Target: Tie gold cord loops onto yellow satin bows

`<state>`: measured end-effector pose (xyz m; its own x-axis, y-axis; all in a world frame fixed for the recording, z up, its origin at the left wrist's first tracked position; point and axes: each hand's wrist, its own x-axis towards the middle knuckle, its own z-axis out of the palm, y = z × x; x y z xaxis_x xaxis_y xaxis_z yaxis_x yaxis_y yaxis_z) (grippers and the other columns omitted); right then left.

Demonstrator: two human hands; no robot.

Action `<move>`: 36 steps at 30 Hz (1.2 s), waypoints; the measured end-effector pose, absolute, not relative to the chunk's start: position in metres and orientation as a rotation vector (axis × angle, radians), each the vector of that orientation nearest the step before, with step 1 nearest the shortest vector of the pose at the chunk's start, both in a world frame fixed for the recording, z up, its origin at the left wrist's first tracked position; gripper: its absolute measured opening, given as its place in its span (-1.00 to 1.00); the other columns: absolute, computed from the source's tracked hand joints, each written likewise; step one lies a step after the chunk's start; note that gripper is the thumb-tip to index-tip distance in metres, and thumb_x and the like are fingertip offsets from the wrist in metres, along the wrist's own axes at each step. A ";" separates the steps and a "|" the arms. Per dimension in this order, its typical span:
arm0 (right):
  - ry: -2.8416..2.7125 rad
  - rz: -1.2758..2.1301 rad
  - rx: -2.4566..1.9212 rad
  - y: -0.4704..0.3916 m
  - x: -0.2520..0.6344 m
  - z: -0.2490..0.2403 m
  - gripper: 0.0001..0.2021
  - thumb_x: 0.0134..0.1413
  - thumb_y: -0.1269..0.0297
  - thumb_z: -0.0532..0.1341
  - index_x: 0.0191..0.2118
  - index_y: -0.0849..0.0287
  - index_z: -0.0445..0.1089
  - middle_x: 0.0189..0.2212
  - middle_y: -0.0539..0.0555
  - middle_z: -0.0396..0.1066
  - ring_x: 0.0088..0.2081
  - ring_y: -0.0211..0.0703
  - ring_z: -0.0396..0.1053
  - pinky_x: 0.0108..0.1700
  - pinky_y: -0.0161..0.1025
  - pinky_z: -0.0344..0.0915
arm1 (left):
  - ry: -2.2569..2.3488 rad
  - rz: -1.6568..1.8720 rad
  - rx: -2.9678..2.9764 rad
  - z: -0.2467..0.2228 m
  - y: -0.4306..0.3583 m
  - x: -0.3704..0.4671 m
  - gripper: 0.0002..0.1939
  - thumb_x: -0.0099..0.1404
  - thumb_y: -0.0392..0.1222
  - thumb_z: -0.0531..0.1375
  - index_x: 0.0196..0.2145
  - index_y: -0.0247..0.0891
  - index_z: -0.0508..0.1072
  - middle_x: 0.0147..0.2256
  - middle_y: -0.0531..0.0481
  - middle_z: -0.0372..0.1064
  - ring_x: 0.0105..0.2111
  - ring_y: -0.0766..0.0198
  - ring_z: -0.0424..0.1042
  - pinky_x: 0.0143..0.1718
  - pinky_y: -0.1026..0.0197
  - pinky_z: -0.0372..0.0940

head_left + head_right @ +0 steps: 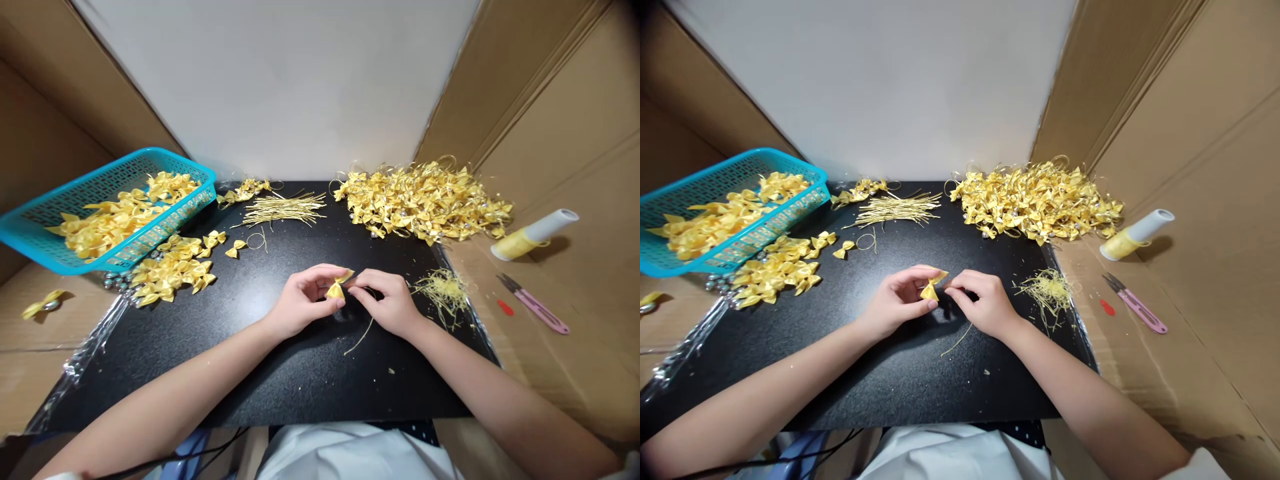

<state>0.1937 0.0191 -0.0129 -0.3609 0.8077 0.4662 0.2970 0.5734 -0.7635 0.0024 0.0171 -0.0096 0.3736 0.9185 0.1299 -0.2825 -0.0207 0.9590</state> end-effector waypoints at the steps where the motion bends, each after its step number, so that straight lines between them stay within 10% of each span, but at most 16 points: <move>1: -1.909 0.724 -0.895 0.019 0.193 -0.013 -0.85 0.18 0.35 0.19 -0.36 0.09 0.50 -0.42 0.04 0.53 -0.37 -0.16 0.48 -0.26 -0.21 0.38 | 0.683 1.081 1.224 -0.010 0.017 0.002 -0.62 0.03 -0.38 0.39 -0.16 -0.13 0.60 -0.14 -0.05 0.46 -0.23 0.31 0.45 -0.23 0.32 0.35; 36: -1.992 0.648 -0.739 0.013 0.192 -0.004 -0.80 0.21 0.44 0.12 -0.45 0.16 0.30 -0.57 -0.06 0.22 -0.51 -0.31 0.17 -0.42 -0.32 0.15 | 0.552 0.875 0.592 -0.006 0.015 0.005 -0.62 -0.05 -0.35 0.46 -0.21 -0.15 0.62 -0.25 0.04 0.55 -0.44 0.49 0.38 -0.48 0.46 0.21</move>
